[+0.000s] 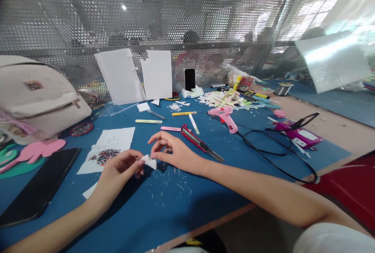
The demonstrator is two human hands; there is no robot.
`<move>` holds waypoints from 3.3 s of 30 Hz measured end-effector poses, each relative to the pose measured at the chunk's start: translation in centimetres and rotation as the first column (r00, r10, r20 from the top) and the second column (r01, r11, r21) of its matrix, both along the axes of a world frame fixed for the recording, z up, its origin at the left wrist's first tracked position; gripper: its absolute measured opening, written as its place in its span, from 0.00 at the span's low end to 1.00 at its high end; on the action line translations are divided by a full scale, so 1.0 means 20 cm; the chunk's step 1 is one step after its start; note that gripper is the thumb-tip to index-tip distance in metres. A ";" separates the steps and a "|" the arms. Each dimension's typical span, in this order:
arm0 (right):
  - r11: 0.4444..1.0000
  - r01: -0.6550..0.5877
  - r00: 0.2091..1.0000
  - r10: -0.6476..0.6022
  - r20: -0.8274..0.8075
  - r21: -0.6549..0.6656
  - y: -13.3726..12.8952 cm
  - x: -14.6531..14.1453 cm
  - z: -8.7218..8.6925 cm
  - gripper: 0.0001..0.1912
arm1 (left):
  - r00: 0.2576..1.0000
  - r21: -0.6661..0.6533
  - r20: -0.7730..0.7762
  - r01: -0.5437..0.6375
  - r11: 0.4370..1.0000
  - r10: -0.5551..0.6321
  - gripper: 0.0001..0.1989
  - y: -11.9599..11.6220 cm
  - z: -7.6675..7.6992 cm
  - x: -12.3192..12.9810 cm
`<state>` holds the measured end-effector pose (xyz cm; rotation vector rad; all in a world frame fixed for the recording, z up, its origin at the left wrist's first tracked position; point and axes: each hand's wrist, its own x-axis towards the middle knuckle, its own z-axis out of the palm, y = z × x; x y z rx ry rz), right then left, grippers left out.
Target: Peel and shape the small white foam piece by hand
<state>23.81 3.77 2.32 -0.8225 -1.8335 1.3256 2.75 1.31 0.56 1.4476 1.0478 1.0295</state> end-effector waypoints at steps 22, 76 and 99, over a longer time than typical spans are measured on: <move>0.998 -0.015 0.997 0.010 -0.077 -0.058 -0.02 0.00 0.00 0.20 | 0.969 -0.114 0.182 0.188 0.976 -0.165 0.10 -0.01 0.00 -0.01; 0.993 -0.021 0.991 0.005 -0.137 -0.120 -0.06 -0.02 0.01 0.19 | 0.961 -0.157 0.265 0.123 0.980 -0.078 0.11 0.01 -0.03 -0.01; 0.963 0.026 0.995 0.000 -0.096 0.269 -0.14 -0.08 -0.05 0.12 | 0.916 -0.208 0.363 0.257 0.944 -0.170 0.11 0.01 0.00 -0.02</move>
